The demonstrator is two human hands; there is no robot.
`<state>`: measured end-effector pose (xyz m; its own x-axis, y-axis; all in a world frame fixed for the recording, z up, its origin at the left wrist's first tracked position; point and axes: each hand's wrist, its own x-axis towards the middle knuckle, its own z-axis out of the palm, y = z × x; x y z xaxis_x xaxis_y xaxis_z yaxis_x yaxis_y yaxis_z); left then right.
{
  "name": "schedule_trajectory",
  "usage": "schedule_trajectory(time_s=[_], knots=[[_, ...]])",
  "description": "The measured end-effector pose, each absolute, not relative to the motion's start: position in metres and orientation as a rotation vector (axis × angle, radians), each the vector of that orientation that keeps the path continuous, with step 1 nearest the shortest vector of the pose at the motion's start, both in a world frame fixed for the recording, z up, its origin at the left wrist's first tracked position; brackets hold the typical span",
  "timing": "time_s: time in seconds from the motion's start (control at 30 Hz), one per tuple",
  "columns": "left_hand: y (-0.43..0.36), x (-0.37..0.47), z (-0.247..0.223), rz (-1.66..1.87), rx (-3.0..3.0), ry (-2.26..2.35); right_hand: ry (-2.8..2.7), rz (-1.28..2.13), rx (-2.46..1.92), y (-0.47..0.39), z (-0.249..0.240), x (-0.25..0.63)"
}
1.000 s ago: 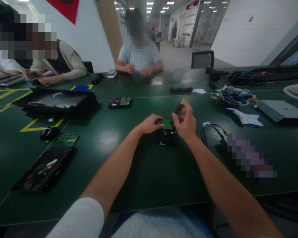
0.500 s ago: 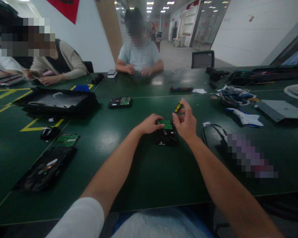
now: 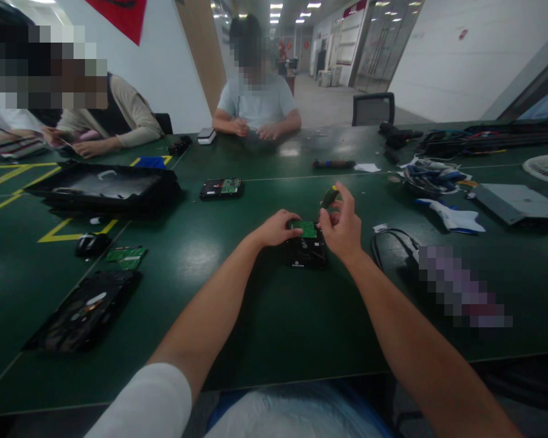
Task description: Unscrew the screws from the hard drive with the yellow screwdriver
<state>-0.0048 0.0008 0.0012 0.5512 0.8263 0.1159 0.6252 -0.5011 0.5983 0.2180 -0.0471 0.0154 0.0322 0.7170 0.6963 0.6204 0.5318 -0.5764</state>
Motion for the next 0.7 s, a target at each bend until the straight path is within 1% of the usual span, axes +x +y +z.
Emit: schedule_trajectory(time_s=[0.2, 0.53, 0.7], knots=[[0.0029, -0.005, -0.0022, 0.545, 2.28, 1.172, -1.676, 0.055, -1.165, -0.047, 0.0158, 0.218], [0.0031, -0.0049, -0.0014, 0.532, 2.299, 1.168, -1.673, 0.171, -1.135, -0.0496, 0.0163, 0.2178], [0.0034, -0.0052, -0.0015, 0.523, 2.298, 1.169, -1.649, 0.127, -1.16, -0.0474, 0.0144, 0.2182]])
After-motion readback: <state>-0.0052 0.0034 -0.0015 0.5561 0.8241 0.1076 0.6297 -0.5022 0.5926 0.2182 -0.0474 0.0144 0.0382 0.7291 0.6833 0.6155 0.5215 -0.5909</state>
